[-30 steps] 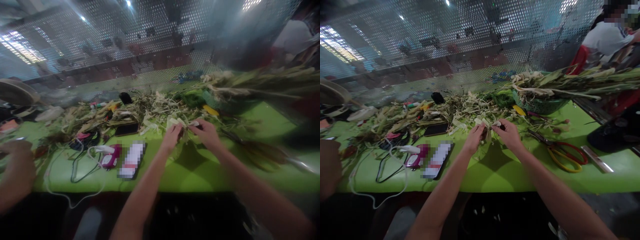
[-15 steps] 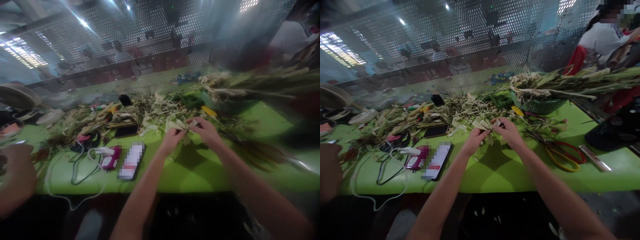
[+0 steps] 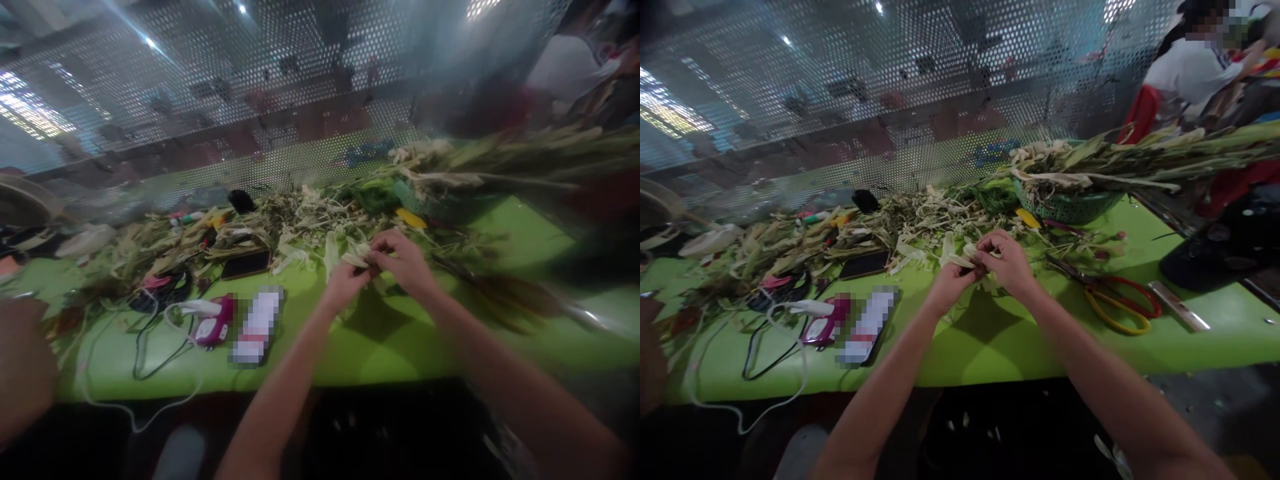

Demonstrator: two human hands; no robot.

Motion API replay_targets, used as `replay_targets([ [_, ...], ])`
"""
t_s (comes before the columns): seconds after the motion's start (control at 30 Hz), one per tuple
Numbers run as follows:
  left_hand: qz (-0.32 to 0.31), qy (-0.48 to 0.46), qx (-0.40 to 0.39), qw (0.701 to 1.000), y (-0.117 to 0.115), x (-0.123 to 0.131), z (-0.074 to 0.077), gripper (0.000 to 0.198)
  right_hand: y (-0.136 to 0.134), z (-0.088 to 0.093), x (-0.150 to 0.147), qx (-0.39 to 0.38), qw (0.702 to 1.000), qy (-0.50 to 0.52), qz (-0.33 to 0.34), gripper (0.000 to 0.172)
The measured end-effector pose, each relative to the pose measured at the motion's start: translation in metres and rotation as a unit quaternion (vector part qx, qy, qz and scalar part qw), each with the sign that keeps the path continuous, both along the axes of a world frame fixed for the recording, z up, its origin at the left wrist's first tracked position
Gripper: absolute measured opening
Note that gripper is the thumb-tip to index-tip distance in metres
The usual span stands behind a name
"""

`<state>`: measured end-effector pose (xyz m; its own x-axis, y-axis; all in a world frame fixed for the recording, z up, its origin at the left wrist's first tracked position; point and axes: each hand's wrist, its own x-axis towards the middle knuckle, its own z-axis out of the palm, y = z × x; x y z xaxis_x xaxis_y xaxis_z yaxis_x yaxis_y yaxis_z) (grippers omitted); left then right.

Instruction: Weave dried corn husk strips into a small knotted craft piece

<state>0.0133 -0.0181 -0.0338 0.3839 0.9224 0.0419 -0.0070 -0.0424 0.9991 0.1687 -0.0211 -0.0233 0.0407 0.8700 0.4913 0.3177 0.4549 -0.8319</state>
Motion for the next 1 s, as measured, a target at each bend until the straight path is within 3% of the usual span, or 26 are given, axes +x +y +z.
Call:
replay_targets([
  [0.13,0.075,-0.079,-0.073,0.991,0.001,0.002,-0.003,0.028,0.000,0.003,0.005,-0.061,0.995,0.076,-0.011,0.023],
  [0.23,0.129,-0.101,-0.080,0.983,0.006,-0.001,-0.009,0.033,0.001,0.001,0.004,-0.114,0.985,0.124,0.020,0.034],
  [0.37,0.171,-0.161,-0.094,0.968,0.009,-0.004,-0.012,0.033,0.000,-0.005,-0.003,-0.179,0.980,0.027,0.081,0.044],
  [0.5,0.168,-0.160,-0.110,0.966,0.008,-0.003,-0.007,0.037,-0.001,-0.007,-0.007,-0.170,0.981,-0.005,0.091,0.041],
  [0.63,0.161,-0.117,-0.067,0.978,0.007,-0.003,-0.005,0.034,-0.001,-0.006,-0.007,-0.143,0.986,-0.012,0.081,0.035],
  [0.83,0.180,-0.136,-0.053,0.973,0.009,-0.004,-0.009,0.032,-0.002,-0.009,-0.009,-0.104,0.984,-0.125,0.070,0.027],
  [0.93,0.169,-0.081,-0.020,0.982,0.010,-0.007,-0.008,0.033,-0.006,-0.008,-0.007,-0.084,0.984,-0.151,0.031,0.023],
  [1.0,0.168,-0.013,0.034,0.985,0.010,-0.009,-0.005,0.028,-0.010,-0.003,-0.005,-0.046,0.985,-0.166,-0.030,0.023],
])
